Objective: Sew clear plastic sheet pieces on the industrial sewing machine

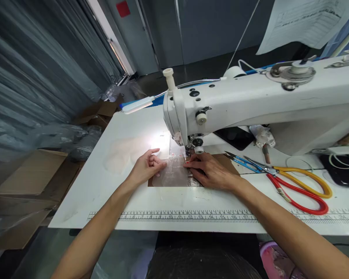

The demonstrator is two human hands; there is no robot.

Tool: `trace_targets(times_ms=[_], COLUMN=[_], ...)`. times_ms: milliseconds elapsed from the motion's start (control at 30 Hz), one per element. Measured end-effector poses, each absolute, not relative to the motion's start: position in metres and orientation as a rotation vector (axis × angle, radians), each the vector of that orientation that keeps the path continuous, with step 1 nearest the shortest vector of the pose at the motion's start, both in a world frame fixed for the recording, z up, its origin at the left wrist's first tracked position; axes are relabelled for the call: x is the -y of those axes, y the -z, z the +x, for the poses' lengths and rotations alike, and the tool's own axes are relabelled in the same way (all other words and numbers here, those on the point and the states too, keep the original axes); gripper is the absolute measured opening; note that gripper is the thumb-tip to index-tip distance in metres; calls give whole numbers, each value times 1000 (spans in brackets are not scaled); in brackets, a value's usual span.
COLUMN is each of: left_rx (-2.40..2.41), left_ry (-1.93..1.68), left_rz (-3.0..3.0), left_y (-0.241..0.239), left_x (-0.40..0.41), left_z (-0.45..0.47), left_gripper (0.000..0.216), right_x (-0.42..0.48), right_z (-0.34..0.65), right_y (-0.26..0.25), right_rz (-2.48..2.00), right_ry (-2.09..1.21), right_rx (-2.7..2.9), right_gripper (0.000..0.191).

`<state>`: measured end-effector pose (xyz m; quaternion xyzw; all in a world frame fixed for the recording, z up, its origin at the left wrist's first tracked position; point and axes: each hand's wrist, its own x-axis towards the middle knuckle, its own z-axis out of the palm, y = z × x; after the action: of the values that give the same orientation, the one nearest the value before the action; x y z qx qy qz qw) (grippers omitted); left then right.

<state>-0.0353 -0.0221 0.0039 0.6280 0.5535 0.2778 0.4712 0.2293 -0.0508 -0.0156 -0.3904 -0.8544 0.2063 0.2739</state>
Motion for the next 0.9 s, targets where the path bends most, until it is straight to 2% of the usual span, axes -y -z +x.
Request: trace_targets(times_ms=[400, 667, 767, 833, 900], left_rx=[-1361, -1345, -1438, -1539, -1448], left_ry=[-705, -698, -761, -884, -929], left_rz=[1533, 1550, 1830, 2219, 2649], left_y=[-3, -2, -2, -2, -2], left_x=[22, 22, 24, 26, 28], left_z=[-33, -34, -33, -29, -23], left_gripper=[66, 64, 54, 44, 32], right_x=[55, 67, 66, 66, 66], right_z=[231, 231, 231, 230, 231], right_y=[15, 5, 5, 6, 8], right_rz=[-1048, -979, -964, -956, -959], right_ry=[-577, -487, -442, -410, -390], right_rx=[2276, 2480, 2480, 2482, 2488], right_gripper=[33, 33, 33, 33, 32])
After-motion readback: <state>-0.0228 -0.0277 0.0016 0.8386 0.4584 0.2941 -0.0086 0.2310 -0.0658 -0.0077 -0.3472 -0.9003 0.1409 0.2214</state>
